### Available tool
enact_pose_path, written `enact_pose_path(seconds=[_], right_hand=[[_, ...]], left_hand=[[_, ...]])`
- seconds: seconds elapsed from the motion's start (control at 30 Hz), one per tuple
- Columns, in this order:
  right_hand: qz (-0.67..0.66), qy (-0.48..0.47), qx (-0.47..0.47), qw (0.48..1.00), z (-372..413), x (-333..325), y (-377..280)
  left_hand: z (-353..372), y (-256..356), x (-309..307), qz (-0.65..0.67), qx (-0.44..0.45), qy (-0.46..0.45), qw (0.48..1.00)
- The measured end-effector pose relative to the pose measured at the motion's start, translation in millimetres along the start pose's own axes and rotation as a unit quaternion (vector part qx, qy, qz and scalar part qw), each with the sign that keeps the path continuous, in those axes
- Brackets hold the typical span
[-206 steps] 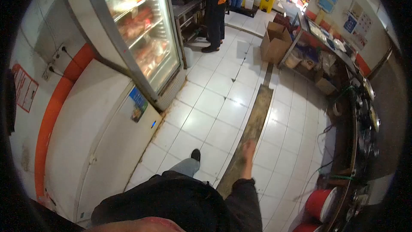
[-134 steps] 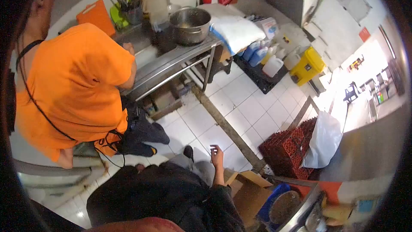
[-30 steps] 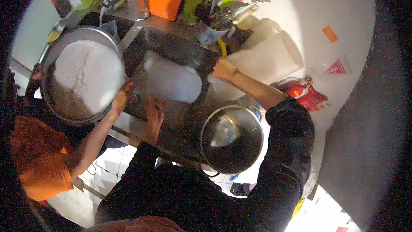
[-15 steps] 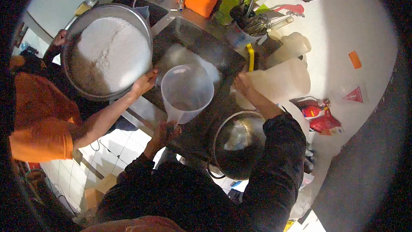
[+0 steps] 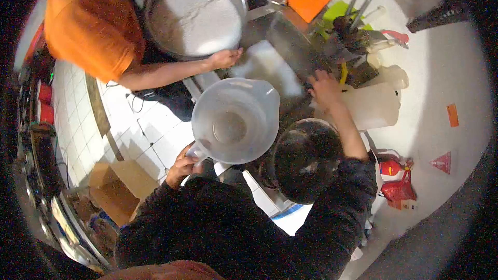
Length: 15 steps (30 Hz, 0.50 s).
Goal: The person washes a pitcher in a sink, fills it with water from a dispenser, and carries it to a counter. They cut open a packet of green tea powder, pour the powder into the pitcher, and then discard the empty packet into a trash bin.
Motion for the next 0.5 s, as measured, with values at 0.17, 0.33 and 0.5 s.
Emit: enact_pose_path(seconds=[0.17,0.33,0.5], right_hand=[[-0.109,-0.006,0.060,0.992,-29.2,-140.2,-74.8],[-0.328,0.050,-0.010,0.943,-56.8,-257.5,-228.3],[-0.551,-0.142,0.040,0.822,-88.2,-251.8,-409.8]], left_hand=[[62.1,-4.7,-62.1,0.149,-0.338,0.033,0.929],[155.1,-6.4,-170.7,0.238,-0.402,0.037,0.883],[119.9,53.7,-327.5,-0.003,-0.306,0.121,0.944]])
Point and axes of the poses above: each hand's wrist, its own z-axis away from the middle knuckle, its own x-axis out of the palm, y = z × x, the point moved 10 cm from there along -z, towards the middle knuckle, and after that the axes turned 12 degrees about y, right-handed, at the moved point
